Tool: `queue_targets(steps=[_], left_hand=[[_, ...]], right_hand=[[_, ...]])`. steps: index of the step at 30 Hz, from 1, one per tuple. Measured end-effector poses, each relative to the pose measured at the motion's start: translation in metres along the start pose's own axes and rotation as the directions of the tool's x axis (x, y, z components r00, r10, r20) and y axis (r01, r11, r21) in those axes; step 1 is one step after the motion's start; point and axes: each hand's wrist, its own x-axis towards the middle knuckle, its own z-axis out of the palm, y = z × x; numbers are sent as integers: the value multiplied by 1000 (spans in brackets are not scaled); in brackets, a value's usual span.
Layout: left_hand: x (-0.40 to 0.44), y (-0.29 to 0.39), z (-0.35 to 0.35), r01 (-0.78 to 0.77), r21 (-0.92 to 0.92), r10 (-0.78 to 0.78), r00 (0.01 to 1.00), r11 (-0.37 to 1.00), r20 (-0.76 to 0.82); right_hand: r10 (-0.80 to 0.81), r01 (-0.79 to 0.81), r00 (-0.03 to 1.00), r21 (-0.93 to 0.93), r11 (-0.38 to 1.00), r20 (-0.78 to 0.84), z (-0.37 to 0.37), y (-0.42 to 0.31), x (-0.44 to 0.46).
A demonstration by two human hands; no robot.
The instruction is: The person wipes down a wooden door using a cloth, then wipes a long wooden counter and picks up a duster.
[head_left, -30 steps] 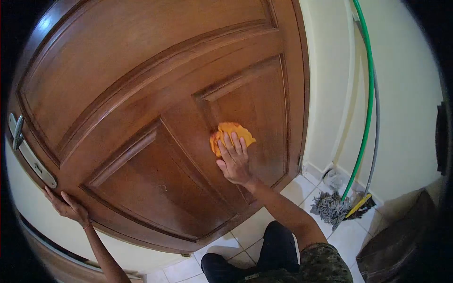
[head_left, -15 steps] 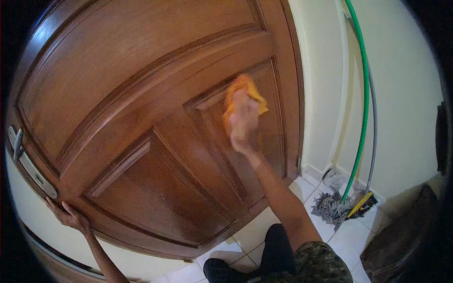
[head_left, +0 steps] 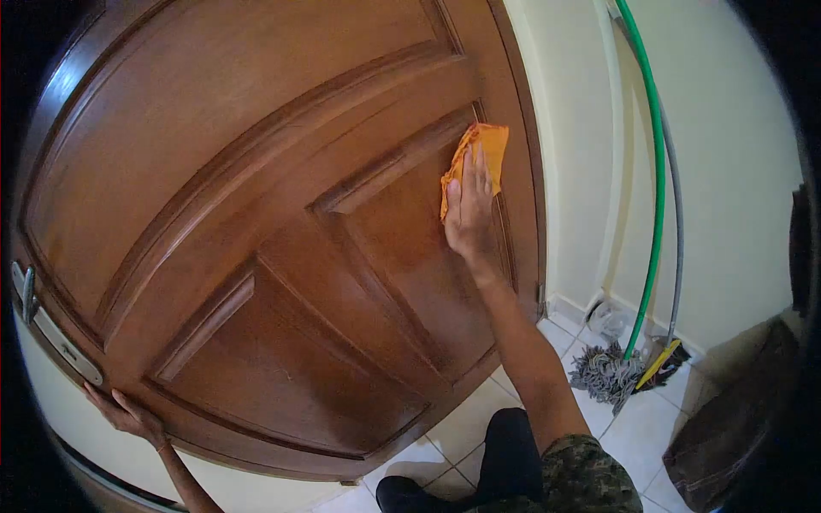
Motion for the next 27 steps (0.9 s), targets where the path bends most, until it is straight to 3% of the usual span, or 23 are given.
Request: queue_targets(steps=[5,9,11,12,14,15,17,22,24,25,27], left_hand=[[-5,-22,5,4,-14,-4,1000,1000,15],[-5,-18,5,-19,14,19,1000,1000,22],[-7,-16,6,-19,5,19,1000,1000,17],[-8,-16,5,-19,3,19,1000,1000,11],[-6,-13,3,-44,52,42,998,998,36],[-7,-9,4,-29,32,29,999,999,17],[-10,-32,7,-37,51,36,999,998,11],[-10,-28,8,-45,0,45,999,999,12],[-10,-25,10,34,-87,-31,999,996,38],[-12,-26,10,91,24,-91,995,996,34],[-11,-28,9,68,17,-69,997,998,41]], right_hand=[[-29,24,998,78,997,60,-12,20,-11],[-2,1,1000,69,998,9,-7,69,-102],[164,-163,986,36,986,-28,-3,89,-159],[168,-167,985,33,985,-30,-2,93,-174],[381,-379,924,-62,924,28,2,93,-195],[393,-391,919,-66,918,26,3,89,-186],[236,-234,972,99,967,-8,-1,66,-134],[113,-115,992,44,992,52,-4,55,-76],[123,-124,992,32,992,36,-8,65,-97],[173,-173,985,37,984,8,-6,74,-121],[225,-223,974,46,974,-22,-1,87,-168]])
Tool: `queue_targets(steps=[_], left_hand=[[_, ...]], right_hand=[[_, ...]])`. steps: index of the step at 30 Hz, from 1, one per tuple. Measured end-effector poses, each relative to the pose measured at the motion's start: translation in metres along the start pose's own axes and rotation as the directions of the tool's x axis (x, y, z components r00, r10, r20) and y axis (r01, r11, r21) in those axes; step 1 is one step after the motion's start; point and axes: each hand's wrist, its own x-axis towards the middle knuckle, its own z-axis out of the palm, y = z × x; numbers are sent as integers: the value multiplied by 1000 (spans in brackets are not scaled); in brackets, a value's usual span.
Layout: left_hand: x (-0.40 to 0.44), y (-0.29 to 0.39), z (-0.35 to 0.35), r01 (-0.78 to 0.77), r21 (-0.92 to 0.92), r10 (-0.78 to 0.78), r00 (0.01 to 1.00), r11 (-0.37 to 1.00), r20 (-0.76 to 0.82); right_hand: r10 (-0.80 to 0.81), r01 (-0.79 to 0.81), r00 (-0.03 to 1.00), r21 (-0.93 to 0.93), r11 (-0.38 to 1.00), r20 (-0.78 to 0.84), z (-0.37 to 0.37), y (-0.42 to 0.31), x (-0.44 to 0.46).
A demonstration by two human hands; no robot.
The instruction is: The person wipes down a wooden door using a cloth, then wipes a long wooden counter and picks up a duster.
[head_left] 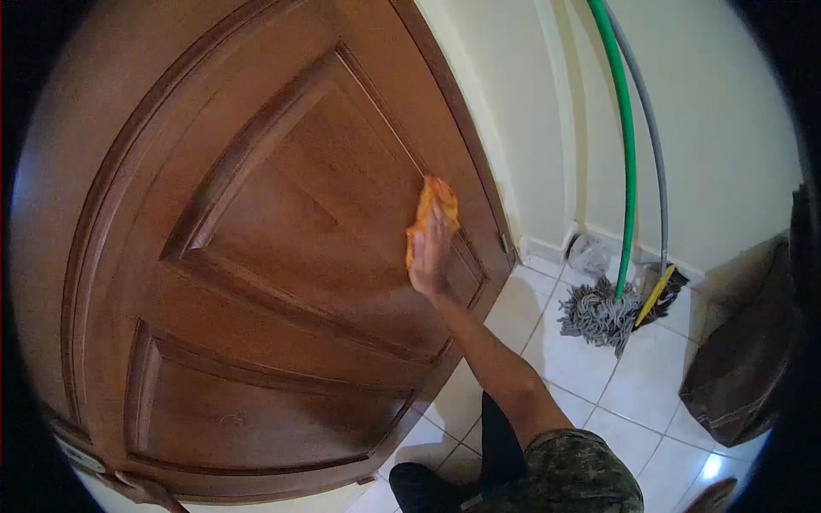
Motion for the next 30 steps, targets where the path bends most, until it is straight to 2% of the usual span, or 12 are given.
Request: queue_targets(steps=[2,6,8,12,14,19,21,22,23,25,29,30], left_hand=[[1,-3,0,-27,-4,27,1000,1000,-2],[-1,0,-1,-61,-15,61,998,998,20],[-4,11,2,-55,-31,56,998,998,19],[-1,24,-1,-52,-45,52,999,998,-4],[-2,12,0,40,-103,-40,999,994,2],[1,5,-1,-75,-25,74,997,997,-25],[2,5,-1,-112,37,114,993,993,-36],[4,5,1,-72,-17,71,997,997,-30],[2,5,-1,-90,-1,90,995,996,-32],[2,3,-2,-84,-27,83,995,996,-49],[4,21,-5,-38,-37,38,999,999,-8],[5,23,-4,-28,-33,27,1000,999,-15]], right_hand=[[206,-206,976,2,979,-65,6,20,-35],[184,-187,980,-32,982,-82,-2,-20,-5],[30,-28,999,-87,996,26,-4,-30,14],[74,-73,997,-36,997,35,0,6,-24],[230,-231,973,-50,972,-22,1,13,-50],[33,-32,998,-17,999,61,4,-63,-28],[-366,388,869,1,922,335,4,-85,-23],[-405,419,868,15,908,286,9,-85,-10],[-419,428,864,33,903,280,14,-84,5],[-4,4,1000,8,1000,-1,18,-91,35],[4,-4,1000,19,1000,-17,23,-136,42],[-211,206,969,50,977,130,23,-149,26]])
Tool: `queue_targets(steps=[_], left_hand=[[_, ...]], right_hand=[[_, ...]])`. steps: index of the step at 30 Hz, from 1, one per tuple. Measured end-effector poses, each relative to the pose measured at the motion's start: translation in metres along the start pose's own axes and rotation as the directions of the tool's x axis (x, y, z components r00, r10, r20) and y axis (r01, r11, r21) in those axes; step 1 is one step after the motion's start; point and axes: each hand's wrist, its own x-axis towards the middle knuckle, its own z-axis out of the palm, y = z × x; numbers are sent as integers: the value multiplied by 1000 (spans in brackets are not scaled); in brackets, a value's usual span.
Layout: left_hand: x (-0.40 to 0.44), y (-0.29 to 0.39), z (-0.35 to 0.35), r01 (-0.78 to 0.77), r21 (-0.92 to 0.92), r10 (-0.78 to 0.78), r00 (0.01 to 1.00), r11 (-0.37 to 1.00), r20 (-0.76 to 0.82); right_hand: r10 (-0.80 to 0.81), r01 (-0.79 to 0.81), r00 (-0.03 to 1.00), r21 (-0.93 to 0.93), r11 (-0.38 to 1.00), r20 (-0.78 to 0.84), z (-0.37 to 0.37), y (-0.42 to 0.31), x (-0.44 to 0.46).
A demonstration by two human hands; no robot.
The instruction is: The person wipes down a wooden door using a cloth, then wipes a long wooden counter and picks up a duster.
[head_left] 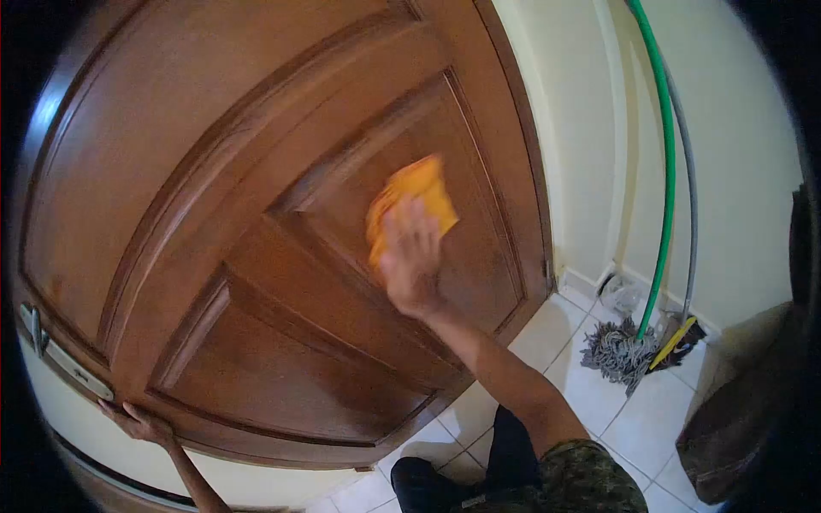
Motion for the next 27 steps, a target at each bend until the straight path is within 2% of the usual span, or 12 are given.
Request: queue_targets(steps=[1,2,4,5,7,9,11,14,17,20,25,27], left_hand=[[1,0,-1,-31,3,31,999,1000,-9],[1,0,-3,-63,7,63,998,998,-15],[2,0,-4,-24,3,24,1000,1000,-10],[1,2,-4,-14,-14,14,1000,1000,-16],[1,2,-5,-35,29,36,999,999,-24],[3,8,-7,-40,20,41,998,999,-38],[4,10,-9,-35,31,36,999,999,-32],[3,9,-11,-23,66,24,1000,998,-16],[4,8,-13,-9,52,10,1000,999,-20],[5,10,-14,10,79,-10,1000,997,-2],[4,6,-13,-43,72,45,999,996,-20],[3,2,-10,-57,58,58,998,997,-11]], right_hand=[[-215,213,965,34,977,150,1,-11,-6],[-229,226,961,39,973,154,1,-12,-5],[-383,400,908,-80,913,171,1,-15,1],[-398,415,901,-72,907,174,3,-22,5],[-87,87,995,-8,996,56,3,-45,16],[-121,121,987,7,993,103,0,-63,13],[-252,228,941,125,966,228,-1,-72,-9],[-179,187,910,16,982,374,-8,-41,-68],[-105,128,907,-28,991,409,-18,-19,-145],[-43,70,902,-47,996,429,-22,-18,-167],[-198,210,918,2,978,343,-8,-26,-82],[-42,41,999,43,998,21,4,-18,-48]])
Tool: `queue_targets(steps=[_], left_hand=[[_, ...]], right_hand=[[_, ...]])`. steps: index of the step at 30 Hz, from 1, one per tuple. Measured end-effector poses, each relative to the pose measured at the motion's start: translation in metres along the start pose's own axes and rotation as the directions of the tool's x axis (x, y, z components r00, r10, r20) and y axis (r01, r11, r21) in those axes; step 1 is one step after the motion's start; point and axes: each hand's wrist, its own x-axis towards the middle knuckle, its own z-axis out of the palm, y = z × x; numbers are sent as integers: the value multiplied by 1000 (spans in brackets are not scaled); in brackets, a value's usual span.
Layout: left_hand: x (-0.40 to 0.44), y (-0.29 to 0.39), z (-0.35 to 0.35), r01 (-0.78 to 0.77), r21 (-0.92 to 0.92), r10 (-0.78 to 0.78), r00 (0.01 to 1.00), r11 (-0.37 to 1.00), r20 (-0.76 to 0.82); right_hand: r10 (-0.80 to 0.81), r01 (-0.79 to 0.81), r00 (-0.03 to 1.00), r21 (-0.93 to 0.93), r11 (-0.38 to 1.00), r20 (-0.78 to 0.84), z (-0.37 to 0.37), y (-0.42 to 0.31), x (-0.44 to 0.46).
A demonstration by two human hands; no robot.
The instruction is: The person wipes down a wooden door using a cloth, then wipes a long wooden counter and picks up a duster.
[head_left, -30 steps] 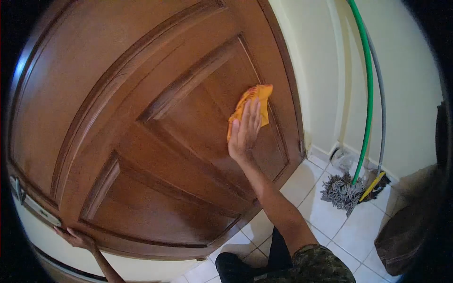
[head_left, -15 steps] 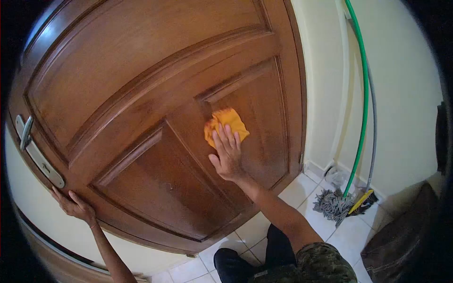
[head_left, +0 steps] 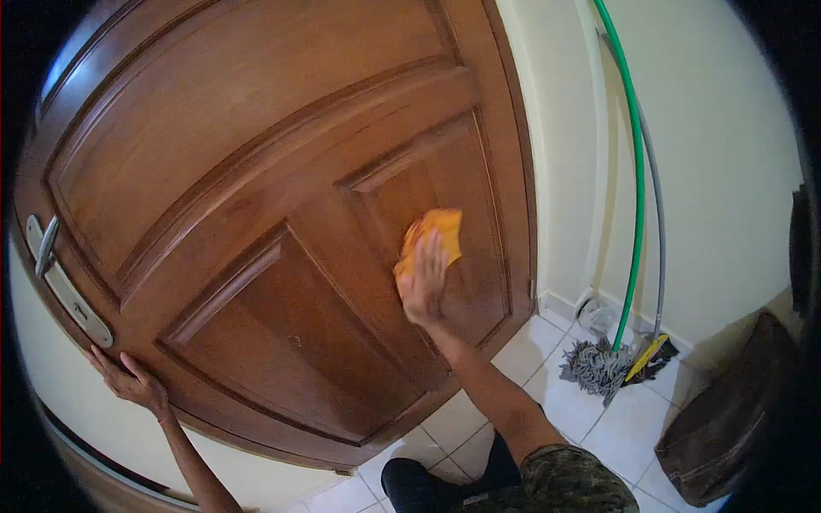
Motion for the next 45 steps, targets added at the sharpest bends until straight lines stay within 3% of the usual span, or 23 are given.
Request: queue_targets(steps=[1,3,4,6,7,8,11,12,16,18,19,22,24,26,27,28,30,32,34,36,38,43,45], left_hand=[[0,0,2,18,16,-18,1000,1000,-7],[2,5,3,46,14,-46,999,999,-19],[1,7,4,31,7,-31,999,1000,-14],[-2,-2,12,61,-28,-62,996,998,-60],[-2,-5,14,74,24,-72,996,997,-56],[-5,-8,16,56,19,-55,997,998,-55],[-6,-14,17,87,38,-86,996,995,-35],[-4,-10,15,75,39,-74,997,996,-37],[-5,-3,15,78,99,-74,997,992,-38],[-7,-6,17,80,136,-76,997,988,-30],[-6,-8,18,65,143,-61,997,988,-37],[-5,-9,17,98,115,-95,995,989,-31],[-4,-13,18,51,153,-45,998,987,-42],[-2,-8,17,43,141,-37,998,989,-43],[-1,-6,16,33,133,-27,998,991,-50],[-1,-5,16,27,134,-21,999,991,-45],[-1,-5,14,-8,150,16,998,989,-54],[0,-8,16,-5,125,13,998,992,-61],[-4,-5,19,4,99,2,998,995,-64],[-3,-4,17,44,122,-37,998,992,-60],[-1,1,15,33,98,-29,999,995,-46],[-5,-25,21,49,118,-46,998,992,-30],[-6,-28,21,8,153,-2,999,988,-41]], right_hand=[[16,-16,1000,5,1000,-7,3,4,4],[336,-340,923,10,940,-187,6,14,7],[351,-356,916,9,934,-193,4,13,-1],[-2,11,997,-125,992,73,-1,5,-25],[-138,177,957,-135,975,256,-8,11,-33],[-123,160,961,-135,978,247,-7,19,-35],[290,-281,952,99,955,-97,-6,30,-23],[299,-289,949,106,951,-100,-4,28,-25],[7,0,993,-55,999,116,-9,32,-38],[100,-100,992,-4,995,72,-11,46,-36],[240,-240,964,16,971,-114,-6,53,-29],[384,-381,911,51,923,-148,-12,51,-34],[273,-271,960,34,962,-65,-15,61,-47],[49,-35,981,-76,996,188,-18,82,-58],[140,-140,990,3,990,-9,-21,88,-50],[147,-147,989,3,989,-8,-22,93,-45],[501,-505,830,50,862,-247,-22,100,-39],[459,-463,864,30,886,-206,-24,99,-43],[215,-205,974,-116,972,77,-39,97,-38],[258,-254,965,-86,963,42,-39,112,-27],[352,-351,926,32,936,-140,-39,127,-24],[353,-357,929,-18,934,-110,-48,160,-81],[498,-505,851,0,863,-167,-43,183,-121]])
